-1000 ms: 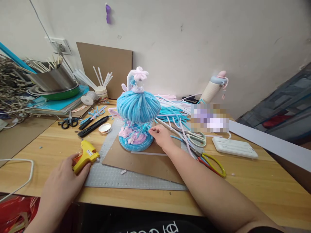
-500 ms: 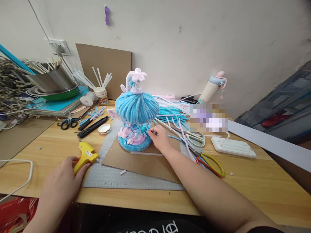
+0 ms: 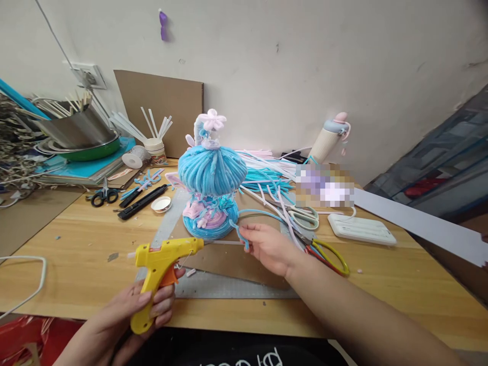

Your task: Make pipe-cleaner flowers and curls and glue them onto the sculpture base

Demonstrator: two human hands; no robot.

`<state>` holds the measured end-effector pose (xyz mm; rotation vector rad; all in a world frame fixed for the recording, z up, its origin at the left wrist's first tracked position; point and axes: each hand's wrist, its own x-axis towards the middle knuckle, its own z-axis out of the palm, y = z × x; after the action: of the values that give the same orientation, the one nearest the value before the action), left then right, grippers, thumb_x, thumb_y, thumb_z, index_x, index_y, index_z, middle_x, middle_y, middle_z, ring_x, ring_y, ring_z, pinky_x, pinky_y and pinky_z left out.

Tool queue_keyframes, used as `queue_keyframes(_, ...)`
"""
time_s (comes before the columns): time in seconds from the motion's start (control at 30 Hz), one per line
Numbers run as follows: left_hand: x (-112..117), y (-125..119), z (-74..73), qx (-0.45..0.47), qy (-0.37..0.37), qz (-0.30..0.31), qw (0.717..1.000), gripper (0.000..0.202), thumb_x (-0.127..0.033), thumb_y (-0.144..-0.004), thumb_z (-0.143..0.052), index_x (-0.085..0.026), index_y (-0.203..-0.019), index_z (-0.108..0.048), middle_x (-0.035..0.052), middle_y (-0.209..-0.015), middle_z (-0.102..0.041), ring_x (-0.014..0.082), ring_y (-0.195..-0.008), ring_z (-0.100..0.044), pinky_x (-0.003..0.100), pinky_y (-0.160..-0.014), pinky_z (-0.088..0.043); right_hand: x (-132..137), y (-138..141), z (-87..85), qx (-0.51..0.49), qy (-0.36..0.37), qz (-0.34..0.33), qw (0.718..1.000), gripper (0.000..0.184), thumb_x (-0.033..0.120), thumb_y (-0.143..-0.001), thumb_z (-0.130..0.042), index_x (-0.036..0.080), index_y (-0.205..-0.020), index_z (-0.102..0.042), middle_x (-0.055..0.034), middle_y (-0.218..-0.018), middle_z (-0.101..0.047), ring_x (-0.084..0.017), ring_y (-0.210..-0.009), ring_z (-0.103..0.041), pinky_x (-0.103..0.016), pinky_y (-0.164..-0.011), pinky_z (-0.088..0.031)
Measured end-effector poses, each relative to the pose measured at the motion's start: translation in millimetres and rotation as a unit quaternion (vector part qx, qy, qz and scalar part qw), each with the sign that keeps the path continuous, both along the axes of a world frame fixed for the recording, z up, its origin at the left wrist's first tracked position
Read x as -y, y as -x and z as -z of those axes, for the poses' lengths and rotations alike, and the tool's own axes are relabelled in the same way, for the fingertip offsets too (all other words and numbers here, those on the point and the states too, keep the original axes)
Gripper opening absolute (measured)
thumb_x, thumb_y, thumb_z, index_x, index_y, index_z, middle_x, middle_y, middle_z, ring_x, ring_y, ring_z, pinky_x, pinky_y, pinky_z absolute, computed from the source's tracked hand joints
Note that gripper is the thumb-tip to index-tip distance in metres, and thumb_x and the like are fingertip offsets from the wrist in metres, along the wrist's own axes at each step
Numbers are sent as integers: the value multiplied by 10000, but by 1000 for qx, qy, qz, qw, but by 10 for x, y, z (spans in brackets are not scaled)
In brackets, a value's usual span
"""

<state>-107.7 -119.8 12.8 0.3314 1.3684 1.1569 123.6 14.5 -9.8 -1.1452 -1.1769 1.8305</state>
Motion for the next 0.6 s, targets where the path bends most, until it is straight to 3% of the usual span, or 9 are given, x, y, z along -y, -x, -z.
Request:
queue_keyframes(0.1, -35, -162, -26, 27, -50, 41, 998, 218, -288, -635, -733, -149, -783, -652, -17, -553, -502, 83, -475, -450, 194, -456, -436, 216, -36, -18, -173, 163, -10, 971, 255, 303, -627, -780, 132, -745, -632, -2, -757, -540, -89, -653, -463, -233, -584, -324)
queue_keyframes(0.2, -28, -296, -1, -83, -129, 37, 987, 269, -434, -712, -672, -171, -770, -664, 11, -633, -572, 109, -543, -488, 208, -504, -444, 369, -39, -10, -264, 238, -36, 934, 233, 241, -653, -778, 106, -797, -653, -25, -845, -559, -87, -683, -469, -225, -601, -331)
queue_keyframes(0.37, 92, -321, 189, -237, -204, 56, 948, 425, -590, -734, -581, -200, -837, -714, 48, -730, -666, 171, -670, -577, 256, -660, -487, 530, 2, 1, -337, 254, -64, 904, 157, 205, -753, -703, 84, -844, -658, -37, -875, -542, -85, -686, -446, -222, -616, -339)
queue_keyframes(0.5, 162, -203, 354, -275, -251, 73, 925, 338, -508, -782, -568, -240, -915, -725, 65, -872, -719, 221, -794, -644, 275, -689, -535, 603, 10, 6, -365, 254, -57, 894, 126, 183, -775, -675, 85, -850, -653, -37, -889, -525, -81, -681, -418, -216, -619, -330)
queue_keyframes(0.6, 161, -164, 386, -277, -298, 96, 909, 258, -429, -814, -563, -290, -967, -717, 45, -892, -730, 219, -825, -667, 286, -744, -553, 622, 5, 17, -380, 254, -61, 887, 118, 182, -770, -678, 82, -825, -645, -29, -868, -503, -79, -673, -393, -213, -617, -318)
